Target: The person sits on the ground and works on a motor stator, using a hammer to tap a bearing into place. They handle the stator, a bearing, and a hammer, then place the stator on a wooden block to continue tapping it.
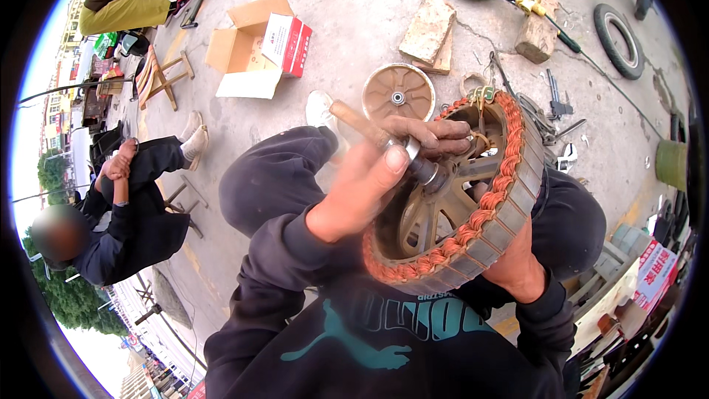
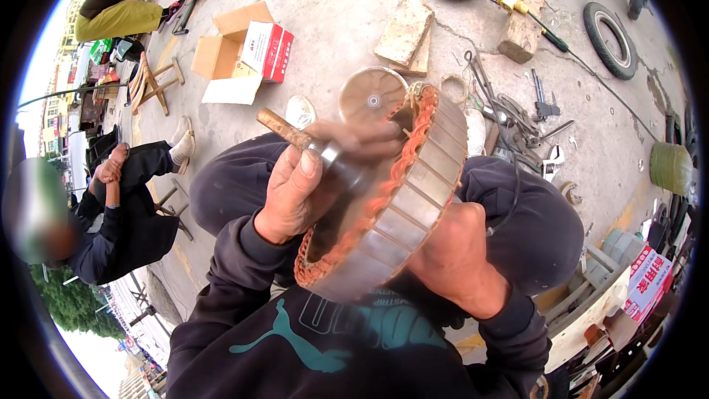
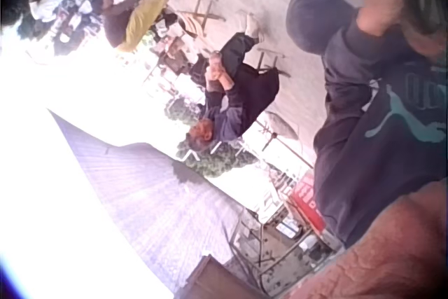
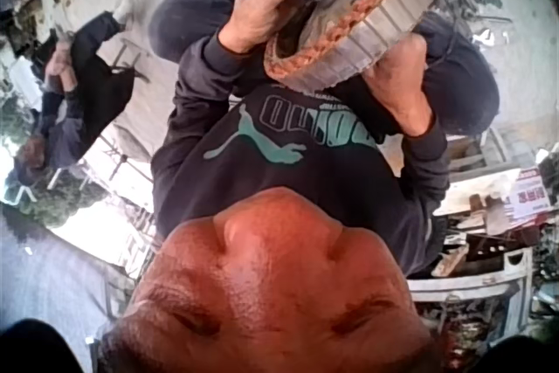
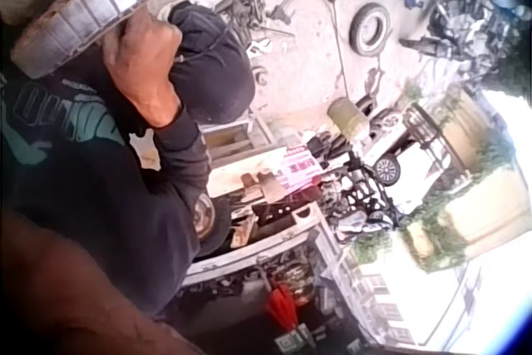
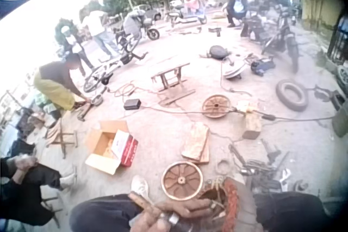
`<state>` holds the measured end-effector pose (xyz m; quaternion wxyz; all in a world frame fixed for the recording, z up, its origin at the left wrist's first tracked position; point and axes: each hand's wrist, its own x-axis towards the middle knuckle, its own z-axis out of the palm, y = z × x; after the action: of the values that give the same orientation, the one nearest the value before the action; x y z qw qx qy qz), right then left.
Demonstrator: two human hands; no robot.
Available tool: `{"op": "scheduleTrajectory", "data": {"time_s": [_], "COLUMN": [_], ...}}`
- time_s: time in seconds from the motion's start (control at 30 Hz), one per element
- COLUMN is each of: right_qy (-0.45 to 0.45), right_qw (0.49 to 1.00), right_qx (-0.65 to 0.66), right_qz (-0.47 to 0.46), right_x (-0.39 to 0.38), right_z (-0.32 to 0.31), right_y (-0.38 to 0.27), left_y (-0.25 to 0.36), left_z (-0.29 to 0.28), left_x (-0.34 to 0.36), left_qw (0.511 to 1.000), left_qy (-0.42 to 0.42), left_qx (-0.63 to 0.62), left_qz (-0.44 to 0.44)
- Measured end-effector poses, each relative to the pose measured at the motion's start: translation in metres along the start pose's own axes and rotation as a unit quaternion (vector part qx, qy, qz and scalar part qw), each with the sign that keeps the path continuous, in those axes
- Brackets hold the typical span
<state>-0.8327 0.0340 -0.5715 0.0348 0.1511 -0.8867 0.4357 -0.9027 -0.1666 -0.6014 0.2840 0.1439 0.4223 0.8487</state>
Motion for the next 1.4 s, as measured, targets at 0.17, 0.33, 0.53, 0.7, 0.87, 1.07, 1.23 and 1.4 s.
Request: {"op": "scheduleTrajectory", "data": {"time_s": [0.17,0.33,0.53,0.7,0.87,1.07,1.23,1.4], "right_qy": [0.022,-0.036,-0.172,-0.239,-0.187,-0.137,-0.129,-0.11], "right_qw": [0.999,0.999,0.98,0.962,0.965,0.917,0.901,0.901], "right_qx": [0.017,0.022,0.034,0.035,0.052,0.034,0.086,0.119], "right_qz": [-0.02,-0.004,0.099,0.13,0.177,0.374,0.405,0.401], "right_x": [0.004,-0.003,-0.037,-0.045,-0.062,-0.039,-0.033,-0.049], "right_z": [-0.003,-0.006,-0.003,-0.002,-0.023,-0.017,-0.024,-0.022], "right_y": [-0.001,0.009,0.03,0.036,0.059,0.064,0.066,0.074], "left_y": [0.02,0.078,0.056,0.04,0.083,0.032,-0.102,-0.203], "left_z": [-0.005,-0.021,0.009,-0.016,-0.108,-0.2,-0.239,-0.267], "left_x": [0.003,-0.006,0.004,0.006,0.024,0.071,0.201,0.252], "left_qw": [0.999,0.689,0.507,0.594,0.602,0.735,0.738,0.721], "left_qy": [0.03,0.029,-0.343,-0.379,-0.226,-0.057,0.002,0.133], "left_qx": [0.028,0.669,0.788,0.71,0.754,0.666,0.675,0.679], "left_qz": [-0.004,0.276,0.065,-0.016,-0.136,-0.114,0.002,0.028]}}
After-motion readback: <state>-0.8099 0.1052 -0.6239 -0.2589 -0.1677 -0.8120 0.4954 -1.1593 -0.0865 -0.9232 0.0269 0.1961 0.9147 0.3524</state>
